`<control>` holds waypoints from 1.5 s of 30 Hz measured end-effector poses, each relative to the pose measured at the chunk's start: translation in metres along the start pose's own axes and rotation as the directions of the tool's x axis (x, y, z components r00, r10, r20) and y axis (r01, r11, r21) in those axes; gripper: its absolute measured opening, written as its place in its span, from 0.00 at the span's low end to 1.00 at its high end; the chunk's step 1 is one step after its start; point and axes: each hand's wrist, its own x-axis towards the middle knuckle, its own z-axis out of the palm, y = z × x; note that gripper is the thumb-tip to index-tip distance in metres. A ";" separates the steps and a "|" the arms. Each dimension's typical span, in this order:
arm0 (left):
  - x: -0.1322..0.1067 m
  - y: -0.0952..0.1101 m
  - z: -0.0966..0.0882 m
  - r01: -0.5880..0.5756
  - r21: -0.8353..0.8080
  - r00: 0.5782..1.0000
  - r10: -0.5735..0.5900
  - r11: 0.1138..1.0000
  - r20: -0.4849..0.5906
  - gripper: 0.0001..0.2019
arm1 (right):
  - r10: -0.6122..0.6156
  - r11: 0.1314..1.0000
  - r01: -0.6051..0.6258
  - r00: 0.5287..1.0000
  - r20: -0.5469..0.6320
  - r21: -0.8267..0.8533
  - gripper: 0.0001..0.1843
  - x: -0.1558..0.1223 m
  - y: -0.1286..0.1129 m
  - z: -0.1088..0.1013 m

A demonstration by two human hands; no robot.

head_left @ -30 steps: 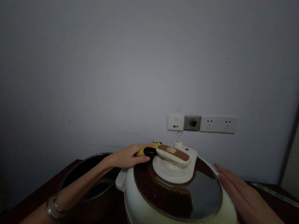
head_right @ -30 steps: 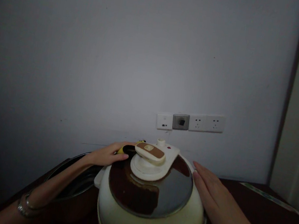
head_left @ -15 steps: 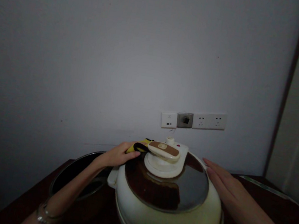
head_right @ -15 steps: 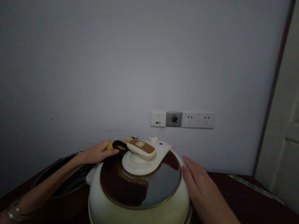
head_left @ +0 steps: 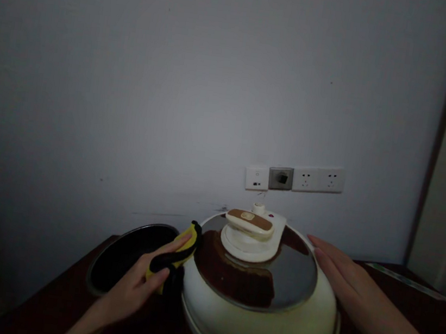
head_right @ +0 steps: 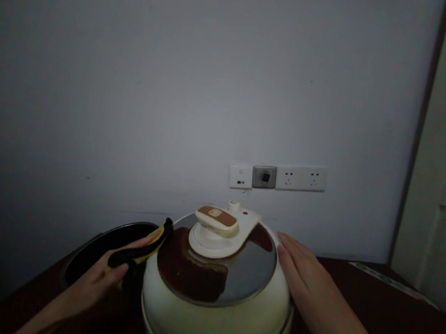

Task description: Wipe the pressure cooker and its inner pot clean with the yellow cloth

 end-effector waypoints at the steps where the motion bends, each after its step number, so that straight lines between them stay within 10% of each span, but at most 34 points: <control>1: -0.011 -0.003 0.005 -0.024 0.032 0.999 0.026 0.999 -0.044 0.23 | 0.014 1.000 -0.014 1.000 0.003 0.003 0.38 0.000 0.001 0.000; 7: -0.027 -0.001 0.031 -0.046 0.123 0.987 0.065 0.991 -0.147 0.28 | 0.039 0.999 -0.039 0.999 -0.021 0.021 0.38 0.000 0.010 0.005; 13: 0.037 0.010 0.019 0.262 0.039 0.963 -0.258 0.964 -0.084 0.26 | 0.006 1.000 -0.007 0.999 -0.048 -0.018 0.36 0.000 0.010 0.005; 19: 0.084 0.000 0.017 0.201 -0.122 0.979 -0.195 0.972 0.058 0.25 | -0.033 0.999 0.030 0.998 -0.062 -0.036 0.33 -0.001 0.005 0.003; 25: 0.058 0.005 0.023 0.255 0.054 0.958 -0.245 0.965 -0.147 0.28 | -0.047 0.998 0.047 0.999 -0.015 -0.051 0.34 0.000 0.007 0.003; 29: 0.022 0.029 0.026 -0.064 0.300 0.986 0.107 0.952 -0.127 0.20 | -0.003 0.999 0.001 0.999 -0.040 -0.051 0.34 0.000 0.006 0.004; 33: 0.001 0.055 0.031 -0.429 0.611 0.855 0.518 0.665 0.037 0.25 | -0.003 0.999 0.002 1.000 -0.028 -0.041 0.34 -0.002 0.005 0.002; 45: 0.013 0.108 0.102 -0.629 0.729 0.569 0.798 0.269 0.197 0.16 | -0.097 0.986 0.075 0.985 -0.145 -0.147 0.31 -0.003 0.005 0.001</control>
